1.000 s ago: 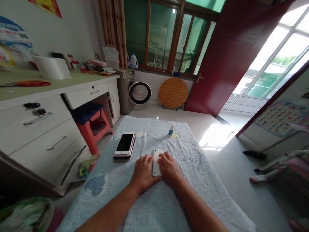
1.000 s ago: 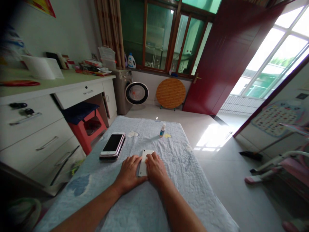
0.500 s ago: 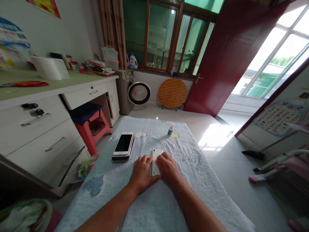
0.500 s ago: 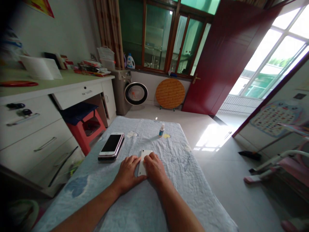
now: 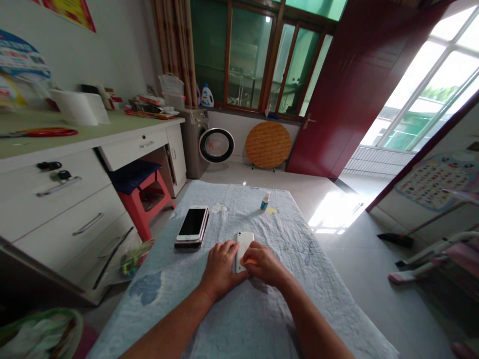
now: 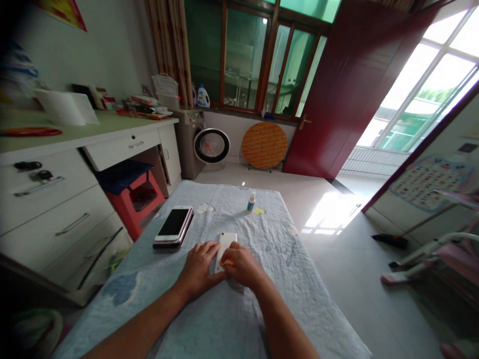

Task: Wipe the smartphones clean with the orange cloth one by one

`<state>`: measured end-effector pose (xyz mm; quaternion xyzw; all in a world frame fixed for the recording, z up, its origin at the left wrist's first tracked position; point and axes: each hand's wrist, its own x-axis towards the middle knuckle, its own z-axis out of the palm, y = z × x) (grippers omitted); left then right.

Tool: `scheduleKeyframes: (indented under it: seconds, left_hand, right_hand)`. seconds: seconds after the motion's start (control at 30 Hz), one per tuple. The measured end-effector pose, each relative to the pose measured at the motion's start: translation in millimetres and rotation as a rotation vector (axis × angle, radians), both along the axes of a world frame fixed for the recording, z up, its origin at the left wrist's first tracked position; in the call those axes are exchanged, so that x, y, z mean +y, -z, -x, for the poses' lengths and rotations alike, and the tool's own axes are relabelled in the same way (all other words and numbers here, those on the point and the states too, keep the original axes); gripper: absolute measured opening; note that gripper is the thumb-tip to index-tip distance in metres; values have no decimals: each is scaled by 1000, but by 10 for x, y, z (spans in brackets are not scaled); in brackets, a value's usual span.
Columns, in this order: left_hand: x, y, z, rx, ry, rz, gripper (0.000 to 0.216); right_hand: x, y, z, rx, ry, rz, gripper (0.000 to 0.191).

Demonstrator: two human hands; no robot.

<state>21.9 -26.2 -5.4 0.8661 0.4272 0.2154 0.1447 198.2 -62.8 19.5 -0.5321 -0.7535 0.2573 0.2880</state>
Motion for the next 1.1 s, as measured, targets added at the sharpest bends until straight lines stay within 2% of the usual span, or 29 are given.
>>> scheduleKeyframes:
  seconds: [0.13,0.37,0.53,0.77,0.93,1.1]
  left_hand:
    - [-2,-17,-7,6,4,2,71]
    - [13,1,31,4,62,13,73]
    - [23,-2,69,-13,87,29,71]
    - [31,7,54,-33,81,18,68]
    - [24,-1,46,-70,81,9,60]
    - [30,-18,47,-92,76,24,59]
  right_hand:
    - [-13,-11,-22,29,-28,37,21]
    - [133,180,-45,23,174,-106,17]
    - [167,192,-64,5,210,-130,17]
    - [65,55,-69,-79,101,-71,19]
    - [43,18,150,-93,-27,-122,21]
    - [71,32,272,-136,-59,-136,23]
